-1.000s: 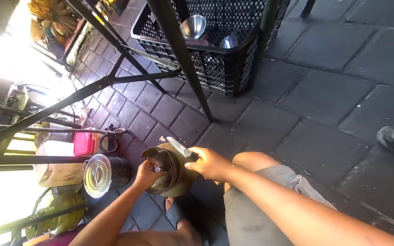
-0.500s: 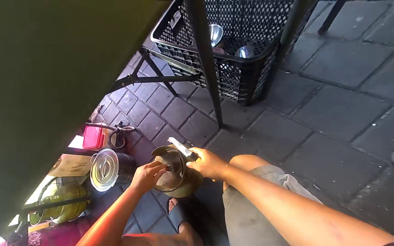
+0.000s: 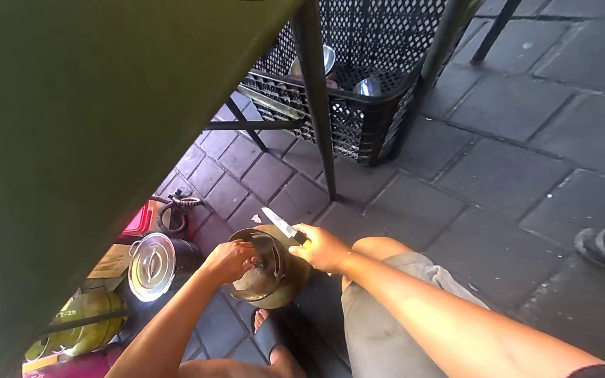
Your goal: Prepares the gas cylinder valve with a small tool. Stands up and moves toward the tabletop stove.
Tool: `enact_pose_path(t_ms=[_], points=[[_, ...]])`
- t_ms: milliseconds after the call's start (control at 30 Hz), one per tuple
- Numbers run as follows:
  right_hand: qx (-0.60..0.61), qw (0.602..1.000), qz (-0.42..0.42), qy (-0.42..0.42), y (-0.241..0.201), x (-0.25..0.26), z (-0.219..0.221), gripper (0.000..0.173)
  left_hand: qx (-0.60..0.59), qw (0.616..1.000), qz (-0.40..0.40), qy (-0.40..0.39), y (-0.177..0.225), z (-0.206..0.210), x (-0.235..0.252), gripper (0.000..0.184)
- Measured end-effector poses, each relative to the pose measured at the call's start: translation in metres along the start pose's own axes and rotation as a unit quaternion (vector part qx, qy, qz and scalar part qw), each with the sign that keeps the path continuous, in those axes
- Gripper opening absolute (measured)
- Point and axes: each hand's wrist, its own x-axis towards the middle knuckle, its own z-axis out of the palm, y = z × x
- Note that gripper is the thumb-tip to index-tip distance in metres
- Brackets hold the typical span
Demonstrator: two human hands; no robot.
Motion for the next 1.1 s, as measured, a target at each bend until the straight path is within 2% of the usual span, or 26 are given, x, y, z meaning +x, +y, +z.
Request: enact_pose_path(t_ms=[67,167,367,533,700,833,933,1100], points=[[-0.010,1.000,0.001,0.003,0.004,0.000,-0.001,0.052,0.007,1.000,-0.007,-0.026,0.003,-0.004,0.003,0.014],[-0.018,1.000,0.007,0.004,0.007,0.001,-0.004,0.052,-0.015,1.000,-0.015,-0.010,-0.002,0.005,-0.001,0.017],[-0.004,1.000,0.012,-0.005,0.008,0.005,-0.002,0.053,-0.058,0.989,-0.009,0.136,-0.011,0.042,-0.019,0.021],[-0.019,0.999,-0.004,-0.035,0.003,0.008,0.009,0.052,-0.073,0.975,-0.035,0.208,-0.005,0.054,-0.027,0.019],[-0.010,0.999,-0.014,-0.027,0.000,0.008,0.018,0.050,-0.106,0.968,-0.052,0.220,-0.007,0.059,-0.029,0.018],[-0.012,0.999,-0.013,-0.038,0.002,0.010,0.015,0.052,-0.178,0.961,-0.077,0.198,-0.006,0.057,-0.030,0.018],[-0.015,1.000,-0.017,-0.014,0.006,0.008,0.018,0.051,-0.261,0.938,-0.106,0.201,-0.003,0.054,-0.031,0.019],[-0.009,1.000,-0.005,-0.023,0.005,0.006,0.013,0.052,-0.360,0.899,-0.150,0.200,-0.001,0.049,-0.030,0.018]])
